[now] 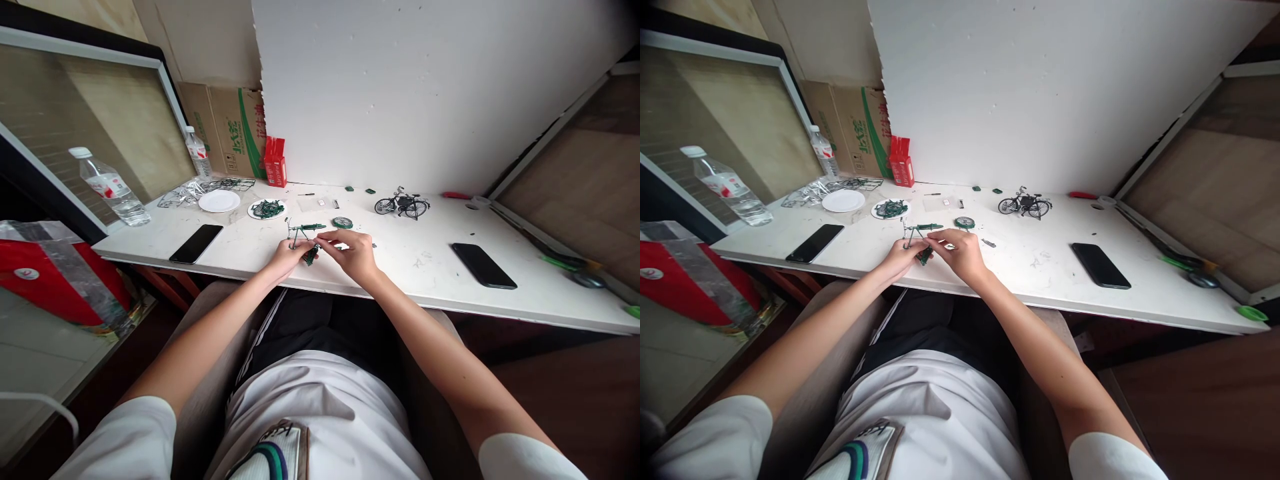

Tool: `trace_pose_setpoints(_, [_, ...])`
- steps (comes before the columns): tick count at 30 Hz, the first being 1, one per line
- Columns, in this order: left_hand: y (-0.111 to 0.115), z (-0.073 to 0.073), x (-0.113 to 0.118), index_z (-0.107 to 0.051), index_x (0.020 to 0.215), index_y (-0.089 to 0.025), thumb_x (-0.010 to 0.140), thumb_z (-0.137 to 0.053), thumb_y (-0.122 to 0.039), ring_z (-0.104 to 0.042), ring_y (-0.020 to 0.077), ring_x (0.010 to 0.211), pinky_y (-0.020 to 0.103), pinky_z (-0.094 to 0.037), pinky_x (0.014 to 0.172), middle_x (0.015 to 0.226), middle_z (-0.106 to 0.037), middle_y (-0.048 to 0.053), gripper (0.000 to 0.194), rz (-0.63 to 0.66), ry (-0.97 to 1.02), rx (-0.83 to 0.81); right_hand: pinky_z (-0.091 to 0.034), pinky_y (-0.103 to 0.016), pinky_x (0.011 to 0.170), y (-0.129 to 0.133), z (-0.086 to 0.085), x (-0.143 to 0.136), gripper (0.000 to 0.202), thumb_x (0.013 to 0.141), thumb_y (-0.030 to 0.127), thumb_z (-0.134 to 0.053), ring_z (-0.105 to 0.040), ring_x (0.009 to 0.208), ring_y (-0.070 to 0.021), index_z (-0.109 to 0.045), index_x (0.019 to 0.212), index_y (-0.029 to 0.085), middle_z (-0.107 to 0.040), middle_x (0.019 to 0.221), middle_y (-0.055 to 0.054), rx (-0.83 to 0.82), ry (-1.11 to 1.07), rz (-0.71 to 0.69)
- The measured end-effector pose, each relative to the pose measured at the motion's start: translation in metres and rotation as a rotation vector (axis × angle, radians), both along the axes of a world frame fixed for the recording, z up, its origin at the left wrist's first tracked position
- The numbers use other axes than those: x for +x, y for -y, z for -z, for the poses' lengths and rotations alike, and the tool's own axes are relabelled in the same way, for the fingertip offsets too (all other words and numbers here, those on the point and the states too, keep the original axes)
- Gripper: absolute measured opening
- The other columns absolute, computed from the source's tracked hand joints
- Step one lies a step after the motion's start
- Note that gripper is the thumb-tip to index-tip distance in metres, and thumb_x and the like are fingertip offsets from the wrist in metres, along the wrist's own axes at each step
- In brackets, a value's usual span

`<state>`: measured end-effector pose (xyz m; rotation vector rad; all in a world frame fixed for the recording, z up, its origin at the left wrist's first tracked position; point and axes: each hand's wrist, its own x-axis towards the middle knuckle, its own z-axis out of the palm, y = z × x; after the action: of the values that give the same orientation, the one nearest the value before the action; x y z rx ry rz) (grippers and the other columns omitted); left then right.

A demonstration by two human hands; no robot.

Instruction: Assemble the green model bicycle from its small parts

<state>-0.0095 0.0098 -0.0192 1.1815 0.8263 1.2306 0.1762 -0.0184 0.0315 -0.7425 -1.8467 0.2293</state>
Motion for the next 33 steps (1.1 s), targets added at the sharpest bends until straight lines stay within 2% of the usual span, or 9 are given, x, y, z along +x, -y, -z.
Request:
trace_pose_setpoints(4, [-0.003, 0.004, -0.001, -0.079, 0.081, -0.012, 0.068, -0.091, -0.053, -0.07, 0.022, 0.074, 0.034, -0.048, 0.072, 0.074, -0.075, 0.011, 0.044, -0.017, -0.002, -0.011, -0.07, -0.041, 0.072, -0.003, 0.005, -0.001, 0.044, 0.093, 0.065, -0.071, -0.078, 0.076, -0.0252, -0.075, 0.084, 0.022, -0.081, 0.085, -0.007, -0.018, -0.07, 0.025])
trace_pose_setpoints(7, [-0.006, 0.008, 0.0, -0.08, 0.085, -0.013, 0.071, -0.09, -0.053, -0.071, 0.0217, 0.076, 0.032, -0.047, 0.07, 0.079, -0.076, 0.01, 0.043, -0.029, -0.005, -0.001, -0.068, -0.04, 0.067, -0.007, 0.008, 0.003, 0.044, 0.094, 0.066, -0.069, -0.077, 0.074, -0.0243, -0.073, 0.082, 0.023, -0.079, 0.081, -0.006, -0.016, -0.027, 0.05])
trace_pose_setpoints(11, [-0.005, 0.009, 0.002, -0.079, 0.099, -0.014, 0.077, -0.086, -0.051, -0.071, 0.0204, 0.08, 0.032, -0.049, 0.074, 0.085, -0.077, 0.009, 0.044, -0.124, -0.017, 0.078, -0.065, -0.038, 0.07, -0.013, 0.006, 0.01, 0.038, 0.1, 0.059, -0.065, -0.077, 0.075, -0.023, -0.077, 0.096, 0.023, -0.081, 0.088, -0.007, 0.009, 0.118, 0.031])
trace_pose_setpoints(17, [0.0, 0.007, 0.006, -0.074, 0.102, -0.014, 0.072, -0.09, -0.04, -0.076, 0.0231, 0.085, 0.036, -0.055, 0.082, 0.09, -0.078, 0.01, 0.042, -0.24, -0.009, 0.119, -0.059, -0.038, 0.073, -0.02, 0.004, 0.022, 0.029, 0.106, 0.044, -0.06, -0.076, 0.08, -0.025, -0.08, 0.112, 0.024, -0.082, 0.099, -0.01, 0.074, 0.314, 0.056])
trace_pose_setpoints(21, [-0.001, 0.008, 0.007, -0.074, 0.101, -0.014, 0.071, -0.09, -0.035, -0.078, 0.0249, 0.091, 0.038, -0.057, 0.089, 0.101, -0.079, 0.012, 0.04, -0.289, 0.034, 0.126, -0.053, -0.035, 0.07, -0.022, 0.006, 0.026, 0.03, 0.108, 0.037, -0.056, -0.074, 0.081, -0.0263, -0.079, 0.115, 0.02, -0.08, 0.095, -0.012, 0.127, 0.514, 0.089])
trace_pose_setpoints(25, [-0.002, 0.009, 0.008, -0.076, 0.102, -0.013, 0.07, -0.09, -0.032, -0.078, 0.0247, 0.094, 0.039, -0.058, 0.095, 0.103, -0.08, 0.012, 0.039, -0.304, 0.051, 0.111, -0.05, -0.032, 0.071, -0.02, 0.007, 0.023, 0.034, 0.11, 0.041, -0.052, -0.072, 0.082, -0.0241, -0.078, 0.111, 0.02, -0.079, 0.092, -0.012, 0.106, 0.551, 0.125])
trace_pose_setpoints(33, [-0.004, 0.013, 0.007, -0.078, 0.101, -0.014, 0.07, -0.089, -0.032, -0.079, 0.0237, 0.087, 0.033, -0.059, 0.081, 0.093, -0.081, 0.009, 0.038, -0.298, 0.023, 0.117, -0.04, -0.029, 0.068, -0.017, 0.012, 0.018, 0.04, 0.113, 0.042, -0.044, -0.068, 0.076, -0.0219, -0.074, 0.104, 0.017, -0.076, 0.085, -0.012, 0.053, 0.625, 0.226])
